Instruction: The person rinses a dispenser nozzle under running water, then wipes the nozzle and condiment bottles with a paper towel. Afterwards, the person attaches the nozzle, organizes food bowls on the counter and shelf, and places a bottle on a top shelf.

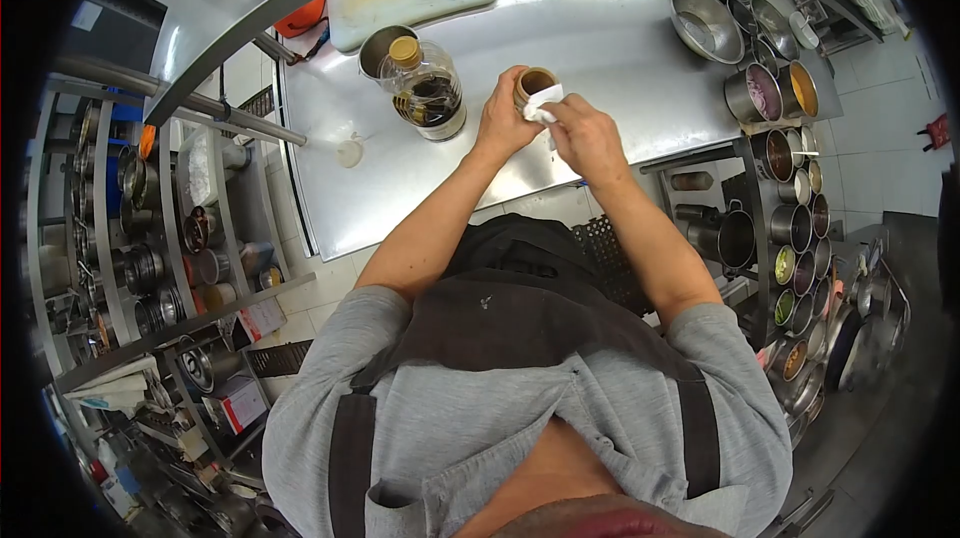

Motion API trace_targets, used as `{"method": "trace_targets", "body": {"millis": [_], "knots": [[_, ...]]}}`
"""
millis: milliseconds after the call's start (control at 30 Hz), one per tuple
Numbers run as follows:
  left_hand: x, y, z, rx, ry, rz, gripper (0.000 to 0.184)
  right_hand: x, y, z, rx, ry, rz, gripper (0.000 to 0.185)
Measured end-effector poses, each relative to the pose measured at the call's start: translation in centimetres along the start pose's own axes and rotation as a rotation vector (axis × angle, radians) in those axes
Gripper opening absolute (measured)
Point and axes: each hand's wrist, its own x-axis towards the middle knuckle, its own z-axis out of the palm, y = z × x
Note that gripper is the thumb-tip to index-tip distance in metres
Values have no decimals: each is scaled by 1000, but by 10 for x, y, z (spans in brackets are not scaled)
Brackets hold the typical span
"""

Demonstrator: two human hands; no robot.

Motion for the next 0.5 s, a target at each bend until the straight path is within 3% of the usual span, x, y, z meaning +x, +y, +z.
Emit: {"method": "trace_targets", "body": {"millis": [267,333,500], "knots": [[-4,6,-1,-3,-28,-19,77,16,31,-18,-59,169,186,18],[-2,9,0,34,-14,-45,76,15,28,-5,-38,148,100,18],[-5,9,0,32,42,-51,75,3,-5,2,19,28,157,13]]}}
